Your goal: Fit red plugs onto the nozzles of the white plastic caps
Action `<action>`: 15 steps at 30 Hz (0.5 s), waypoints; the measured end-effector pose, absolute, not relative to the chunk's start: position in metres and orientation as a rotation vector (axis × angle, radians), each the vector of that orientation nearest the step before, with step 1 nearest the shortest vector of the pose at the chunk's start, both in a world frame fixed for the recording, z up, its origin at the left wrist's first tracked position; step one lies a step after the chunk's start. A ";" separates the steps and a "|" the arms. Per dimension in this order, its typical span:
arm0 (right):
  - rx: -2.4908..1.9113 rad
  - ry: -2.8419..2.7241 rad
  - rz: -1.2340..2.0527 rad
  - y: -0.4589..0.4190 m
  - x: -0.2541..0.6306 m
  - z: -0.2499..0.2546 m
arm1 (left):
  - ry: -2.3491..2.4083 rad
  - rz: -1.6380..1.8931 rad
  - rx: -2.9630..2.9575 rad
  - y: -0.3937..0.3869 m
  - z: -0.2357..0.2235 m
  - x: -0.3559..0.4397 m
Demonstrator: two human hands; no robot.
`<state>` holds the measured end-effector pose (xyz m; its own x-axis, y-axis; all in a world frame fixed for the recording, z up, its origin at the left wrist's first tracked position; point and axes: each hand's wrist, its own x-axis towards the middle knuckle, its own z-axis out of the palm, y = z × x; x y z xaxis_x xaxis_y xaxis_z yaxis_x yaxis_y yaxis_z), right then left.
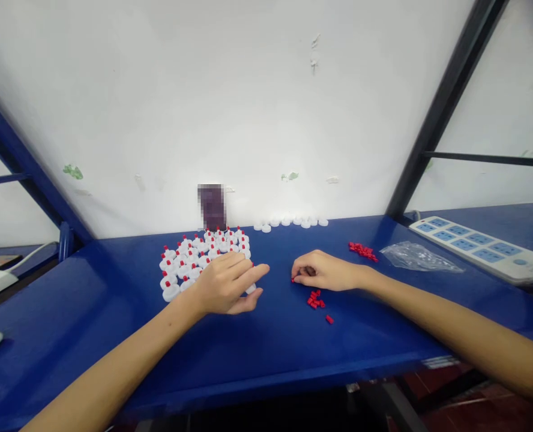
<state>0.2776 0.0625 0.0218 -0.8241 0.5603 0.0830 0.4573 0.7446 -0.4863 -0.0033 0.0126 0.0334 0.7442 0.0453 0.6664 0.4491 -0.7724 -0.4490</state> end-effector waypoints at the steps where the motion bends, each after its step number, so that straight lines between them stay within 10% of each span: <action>1: -0.795 -2.738 0.615 0.062 0.277 0.021 | -0.366 -0.833 -2.341 0.017 0.037 0.002; 7: -0.699 -2.767 0.231 0.059 0.266 0.022 | -0.533 -0.937 -2.439 0.025 0.036 0.021; 15: -0.770 -2.144 0.749 0.054 0.249 0.022 | -0.422 -1.045 -2.541 -0.007 0.017 0.035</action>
